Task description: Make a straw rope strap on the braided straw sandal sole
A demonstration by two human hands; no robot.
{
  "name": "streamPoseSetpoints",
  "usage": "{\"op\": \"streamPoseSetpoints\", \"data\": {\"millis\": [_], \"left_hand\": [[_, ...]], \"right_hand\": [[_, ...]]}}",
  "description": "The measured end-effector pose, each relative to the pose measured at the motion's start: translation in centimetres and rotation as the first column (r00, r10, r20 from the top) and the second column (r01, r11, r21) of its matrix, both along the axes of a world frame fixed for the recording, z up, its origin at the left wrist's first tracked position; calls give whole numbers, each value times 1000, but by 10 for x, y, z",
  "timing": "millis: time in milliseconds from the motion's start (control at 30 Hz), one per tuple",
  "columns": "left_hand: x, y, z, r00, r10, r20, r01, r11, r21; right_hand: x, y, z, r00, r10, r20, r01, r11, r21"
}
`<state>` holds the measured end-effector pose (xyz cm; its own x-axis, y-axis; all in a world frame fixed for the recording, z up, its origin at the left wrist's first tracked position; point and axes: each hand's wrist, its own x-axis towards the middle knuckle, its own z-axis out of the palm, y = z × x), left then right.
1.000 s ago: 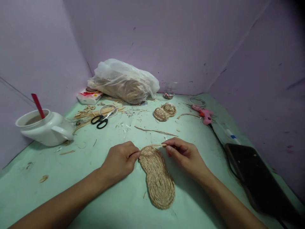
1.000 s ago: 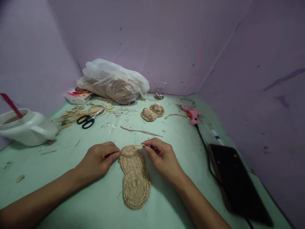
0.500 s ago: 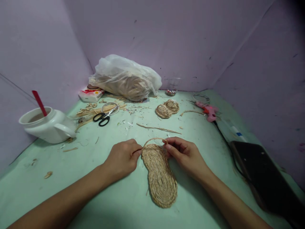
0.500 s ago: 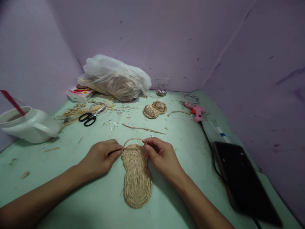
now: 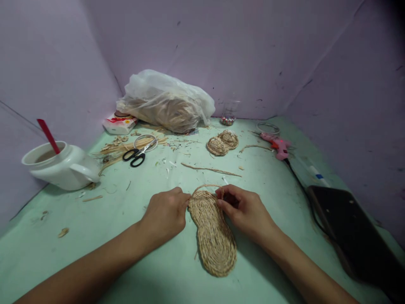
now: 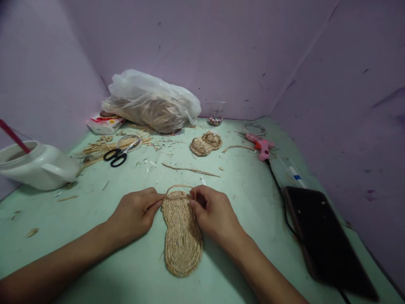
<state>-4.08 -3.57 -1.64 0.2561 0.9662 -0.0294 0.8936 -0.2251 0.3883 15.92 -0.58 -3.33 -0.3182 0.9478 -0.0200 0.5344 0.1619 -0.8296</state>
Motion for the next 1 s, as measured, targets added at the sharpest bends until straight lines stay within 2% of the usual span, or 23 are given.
{"op": "streamPoseSetpoints", "data": {"millis": [167,400,533,600,667,733,800,867,933,1000], "left_hand": [[1,1,-3,999,20,39,-20,1000,-17],[-3,3,-6,989,69,133,-68,998,-17],[-3,4,-8,972,100,213,-100,995,-9],[-3,4,-9,960,110,259,-117,993,13],[-3,4,-10,950,104,294,-121,992,40],[-3,2,-11,951,77,300,-102,992,70],[-2,-1,-10,961,21,276,-53,993,106],[-1,-4,-9,968,-36,250,-1,989,145],[0,-6,-9,967,-75,241,34,985,169],[-1,-5,-9,964,-79,255,36,985,168]], "right_hand": [[0,-2,3,998,-17,61,15,1000,24],[7,1,9,995,10,95,-7,1000,-29],[11,3,12,985,27,172,-18,998,-53],[13,3,14,980,-2,200,7,1000,-25],[15,1,16,980,-73,184,54,993,109],[15,-2,20,983,-134,126,80,929,361],[11,-5,26,989,-120,86,45,801,597],[5,-6,32,991,-58,122,-46,702,711],[-2,-5,38,980,13,196,-153,675,722],[-4,-1,41,978,43,203,-173,706,687]]}}
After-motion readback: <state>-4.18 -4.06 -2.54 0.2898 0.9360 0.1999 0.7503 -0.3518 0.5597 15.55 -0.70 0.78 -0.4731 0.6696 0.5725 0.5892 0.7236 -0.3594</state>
